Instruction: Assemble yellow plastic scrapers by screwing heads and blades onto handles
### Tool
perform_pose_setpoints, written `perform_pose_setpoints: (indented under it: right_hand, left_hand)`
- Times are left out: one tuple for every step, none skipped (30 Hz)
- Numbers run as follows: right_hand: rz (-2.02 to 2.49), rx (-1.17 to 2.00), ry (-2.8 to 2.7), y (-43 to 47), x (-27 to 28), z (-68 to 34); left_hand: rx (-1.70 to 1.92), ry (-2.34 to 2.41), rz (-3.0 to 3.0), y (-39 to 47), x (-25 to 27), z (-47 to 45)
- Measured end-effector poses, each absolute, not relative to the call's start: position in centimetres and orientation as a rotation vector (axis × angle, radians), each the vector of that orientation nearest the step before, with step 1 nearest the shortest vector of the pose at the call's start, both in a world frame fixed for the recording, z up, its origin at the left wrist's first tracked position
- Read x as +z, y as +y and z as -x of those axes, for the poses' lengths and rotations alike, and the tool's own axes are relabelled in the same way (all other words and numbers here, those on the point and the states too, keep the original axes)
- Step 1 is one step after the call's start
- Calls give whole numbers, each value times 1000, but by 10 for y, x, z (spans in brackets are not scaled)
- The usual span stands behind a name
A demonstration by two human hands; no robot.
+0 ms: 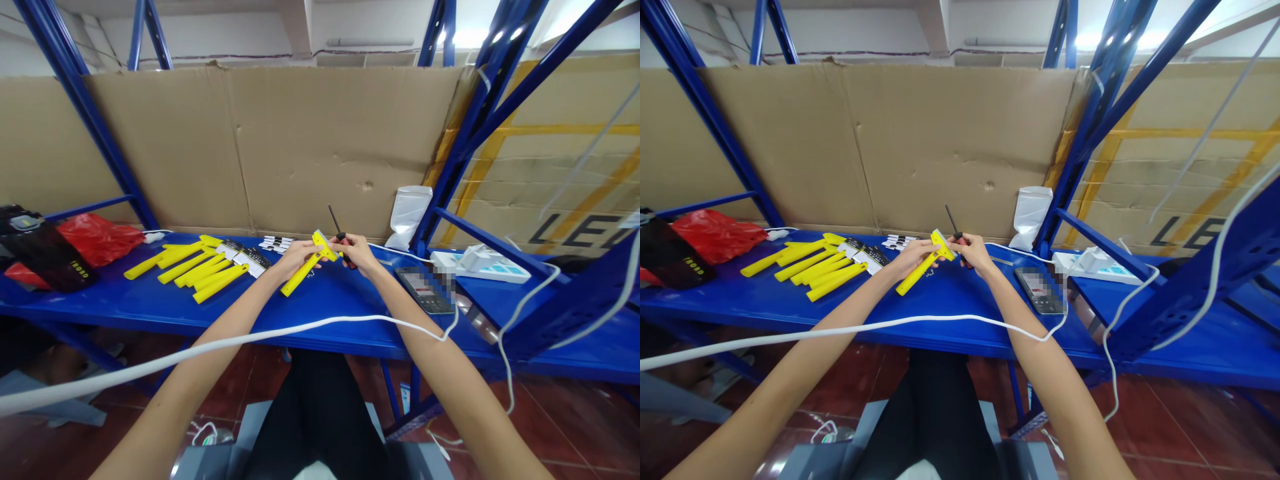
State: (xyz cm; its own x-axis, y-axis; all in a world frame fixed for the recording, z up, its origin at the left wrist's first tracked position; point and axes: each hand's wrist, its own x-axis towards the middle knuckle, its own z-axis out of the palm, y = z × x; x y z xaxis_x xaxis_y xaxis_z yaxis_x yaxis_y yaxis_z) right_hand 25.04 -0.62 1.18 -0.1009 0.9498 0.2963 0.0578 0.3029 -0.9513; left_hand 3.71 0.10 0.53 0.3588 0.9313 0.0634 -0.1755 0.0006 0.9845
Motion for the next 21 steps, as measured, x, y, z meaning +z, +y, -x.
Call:
perform_pose_setpoints:
  right_hand:
    - [985, 1010, -1458, -7, 12, -251]
    - [981, 1012, -1458, -7, 12, -250]
    - [977, 1013, -1457, -8, 13, -250]
    - [974, 1014, -1457, -9, 13, -250]
    - [972, 1014, -1457, -9, 14, -250]
    - [973, 1013, -1456, -10, 14, -250]
    - [974, 1014, -1455, -10, 14, -249]
    - [977, 1015, -1454, -10, 14, -249]
    - [981, 1018, -1450, -10, 15, -249]
    - [984, 1023, -1447, -10, 15, -249]
    - [986, 1027, -1444, -10, 15, -250]
    - [986, 1030, -1442, -10, 15, -250]
    - [986, 1033, -1442, -10, 15, -251]
    - [984, 1035, -1443, -9, 15, -251]
    - [981, 1036, -1446, -9, 15, -252]
    - [980, 1036, -1449, -9, 15, -252]
    - [978, 1039, -1452, -9, 15, -253]
    - [974, 1043, -1456, -9, 16, -253]
    - [966, 1048, -1461, -10, 17, -254]
    - [955, 1054, -1467, -11, 18, -255]
    - [943, 1060, -1474, -12, 20, -256]
  left_hand:
    - [1032, 795, -1257, 1, 5, -37]
    - [1031, 793, -1258, 1, 6, -37]
    - [1029, 791, -1262, 1, 6, -37]
    - [1026, 789, -1269, 1, 6, -37]
    - [1024, 787, -1274, 1, 5, -37]
    - [1023, 785, -1280, 1, 5, -37]
    - [1023, 786, -1283, 1, 5, -38]
    - [1026, 788, -1284, 1, 5, -38]
    - [1033, 792, -1283, 1, 5, -38]
    - [1039, 794, -1282, 1, 4, -39]
    - [1044, 796, -1281, 1, 4, -39]
    - [1046, 797, -1280, 0, 5, -39]
    - [1044, 796, -1281, 0, 5, -39]
    - [1042, 796, -1283, 0, 6, -39]
    - [1039, 796, -1285, -1, 6, -38]
    - [1038, 794, -1288, -2, 7, -38]
    - [1037, 792, -1292, -2, 8, -38]
    - [1036, 787, -1296, -3, 9, -38]
    - [1034, 780, -1300, -3, 9, -37]
    - [1034, 772, -1304, -4, 10, -37]
    - [1034, 763, -1307, -4, 11, -37]
